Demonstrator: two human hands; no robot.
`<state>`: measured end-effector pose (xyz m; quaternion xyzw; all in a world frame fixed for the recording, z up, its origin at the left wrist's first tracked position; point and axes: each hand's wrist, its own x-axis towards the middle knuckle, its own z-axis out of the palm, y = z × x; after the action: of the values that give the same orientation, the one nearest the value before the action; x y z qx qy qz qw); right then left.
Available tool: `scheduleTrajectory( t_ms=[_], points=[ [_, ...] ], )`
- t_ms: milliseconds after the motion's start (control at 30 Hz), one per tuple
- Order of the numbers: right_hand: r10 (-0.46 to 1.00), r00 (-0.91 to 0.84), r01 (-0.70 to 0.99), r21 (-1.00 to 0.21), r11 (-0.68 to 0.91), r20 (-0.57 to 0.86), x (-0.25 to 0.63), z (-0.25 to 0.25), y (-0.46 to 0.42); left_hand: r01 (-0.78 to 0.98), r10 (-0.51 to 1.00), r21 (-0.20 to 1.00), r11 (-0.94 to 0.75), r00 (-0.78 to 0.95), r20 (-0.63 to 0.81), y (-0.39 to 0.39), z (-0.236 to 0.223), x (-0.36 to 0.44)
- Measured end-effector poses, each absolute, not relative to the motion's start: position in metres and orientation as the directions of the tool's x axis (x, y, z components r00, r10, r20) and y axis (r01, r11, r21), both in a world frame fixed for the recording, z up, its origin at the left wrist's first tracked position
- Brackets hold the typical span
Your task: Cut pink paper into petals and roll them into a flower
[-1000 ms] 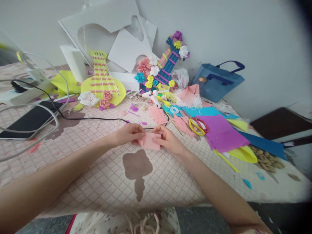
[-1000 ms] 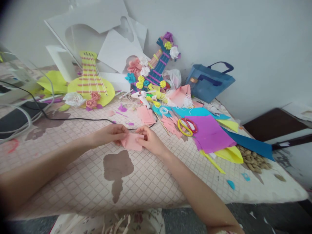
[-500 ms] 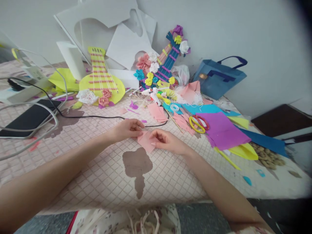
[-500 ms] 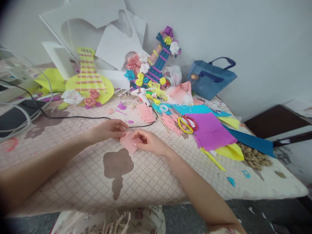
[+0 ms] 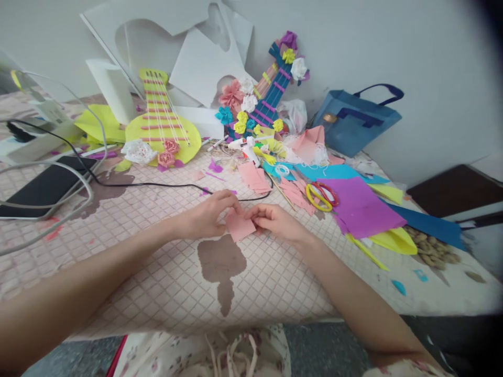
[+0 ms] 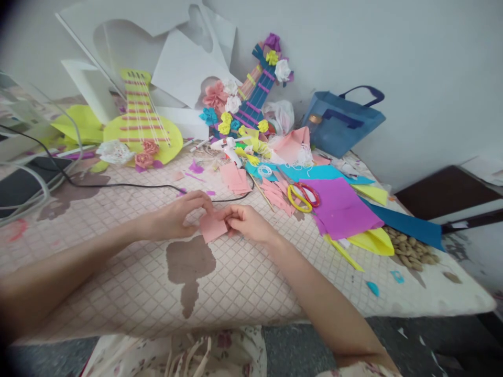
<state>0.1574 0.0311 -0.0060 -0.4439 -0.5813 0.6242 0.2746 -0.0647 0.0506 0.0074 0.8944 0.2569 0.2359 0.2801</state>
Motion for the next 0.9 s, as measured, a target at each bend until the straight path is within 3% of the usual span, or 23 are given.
scheduleTrajectory(
  t_ms=[133,300,467,633,767,900],
  points=[
    [0.856,-0.469,0.109,-0.976,-0.188,-0.217,0.157,-0.008,0.029,0.366,0.563,0.556,-0.746,0.793,0.233,0.042,0.005,-0.062],
    [0.886,-0.433,0.180,-0.979,-0.095,-0.165,0.155,-0.011,0.026,0.402,0.559,0.489,-0.774,0.796,0.232,0.036,0.000,-0.057],
    [0.886,-0.463,0.390,-0.905,0.170,-0.034,0.153,-0.010,0.022,0.454,0.606,0.458,-0.764,0.749,0.268,0.034,-0.004,-0.051],
    [0.806,-0.586,0.554,-0.684,0.475,0.084,0.153,-0.001,0.019,0.359,0.542,0.541,-0.761,0.810,0.224,0.038,-0.003,-0.057],
    [0.776,-0.627,0.560,-0.657,0.504,0.061,0.156,0.005,0.017,0.337,0.535,0.609,-0.718,0.827,0.171,0.037,0.000,-0.067],
    [0.744,-0.668,0.568,-0.629,0.531,0.026,0.158,0.007,0.019,0.370,0.562,0.594,-0.714,0.810,0.171,0.032,-0.001,-0.069]
  ],
)
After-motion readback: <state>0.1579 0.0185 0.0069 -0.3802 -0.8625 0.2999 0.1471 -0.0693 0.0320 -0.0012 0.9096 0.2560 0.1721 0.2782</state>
